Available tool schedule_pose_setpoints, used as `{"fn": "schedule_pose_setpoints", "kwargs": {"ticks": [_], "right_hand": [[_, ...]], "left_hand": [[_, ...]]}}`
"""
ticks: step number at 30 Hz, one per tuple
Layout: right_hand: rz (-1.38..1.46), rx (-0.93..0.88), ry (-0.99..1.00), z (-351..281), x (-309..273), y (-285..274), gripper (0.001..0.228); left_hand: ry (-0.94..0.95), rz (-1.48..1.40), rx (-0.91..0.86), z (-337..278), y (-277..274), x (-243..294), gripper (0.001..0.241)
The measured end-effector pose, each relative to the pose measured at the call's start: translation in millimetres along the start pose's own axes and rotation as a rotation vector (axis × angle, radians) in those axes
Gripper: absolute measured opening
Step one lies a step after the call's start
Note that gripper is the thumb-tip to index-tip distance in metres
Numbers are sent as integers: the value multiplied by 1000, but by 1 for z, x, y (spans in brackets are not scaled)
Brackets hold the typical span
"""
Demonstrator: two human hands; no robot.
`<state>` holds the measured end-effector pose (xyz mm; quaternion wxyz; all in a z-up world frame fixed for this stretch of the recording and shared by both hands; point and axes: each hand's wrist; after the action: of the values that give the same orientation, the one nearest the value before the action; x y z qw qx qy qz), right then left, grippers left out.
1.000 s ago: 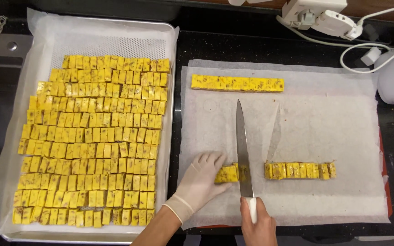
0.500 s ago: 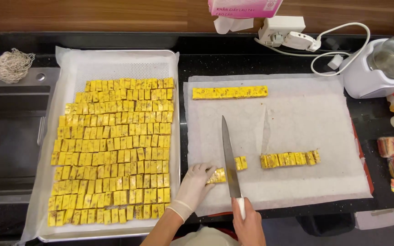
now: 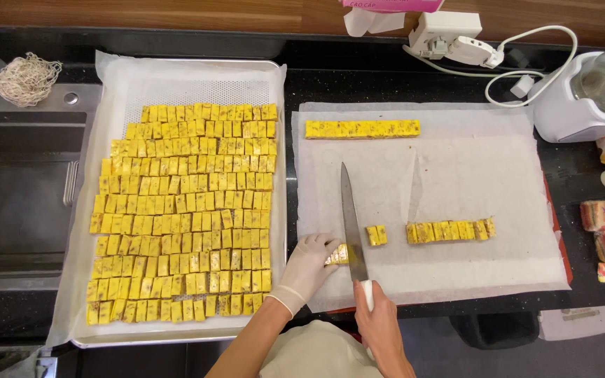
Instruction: Cutting long strips of yellow pastry into small rectangular pieces and arranging them on a tray
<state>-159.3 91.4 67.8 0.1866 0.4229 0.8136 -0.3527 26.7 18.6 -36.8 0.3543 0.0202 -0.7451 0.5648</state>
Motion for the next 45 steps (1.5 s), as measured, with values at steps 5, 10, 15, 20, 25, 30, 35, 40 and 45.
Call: {"fn": "schedule_pose_setpoints", "kwargs": {"ticks": [5,10,15,20,25,30,35,40,45], "right_hand": [[-4,8,8,-2,-5,1,56],[-18,16,-31,4,7,7,51],[-107,29,-13,13,22,19,45],[-264,13,138,21,27,34,57],[-480,177,-44,34,51,52,38],[-416,151,68,23,35,54,38],[-456,303,112,40,63,72,38],[-477,326,316,50,82,94,51],[-512,448,224,65,104,106,54]], "left_hand": [[-4,3,2,0,-3,-1,53],[6,5,2,-1,-5,-1,56],[12,-14,-8,0,-5,-2,58],[-27,-48,-93,21,-59,8,47],[235,149,8,113,-127,23,32],[363,490,-209,196,-86,4,74],[247,462,-503,199,-95,5,76],[285,513,-437,201,-76,-6,75],[327,490,-392,211,-58,-11,75]]}}
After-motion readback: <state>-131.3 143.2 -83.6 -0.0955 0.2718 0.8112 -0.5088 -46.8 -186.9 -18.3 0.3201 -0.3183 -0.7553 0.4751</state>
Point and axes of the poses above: each hand's wrist, its own z-axis towards the middle knuckle, its own y-axis out of the palm, x = y × z, and after that the axes turned 13 degrees about -x, right-handed
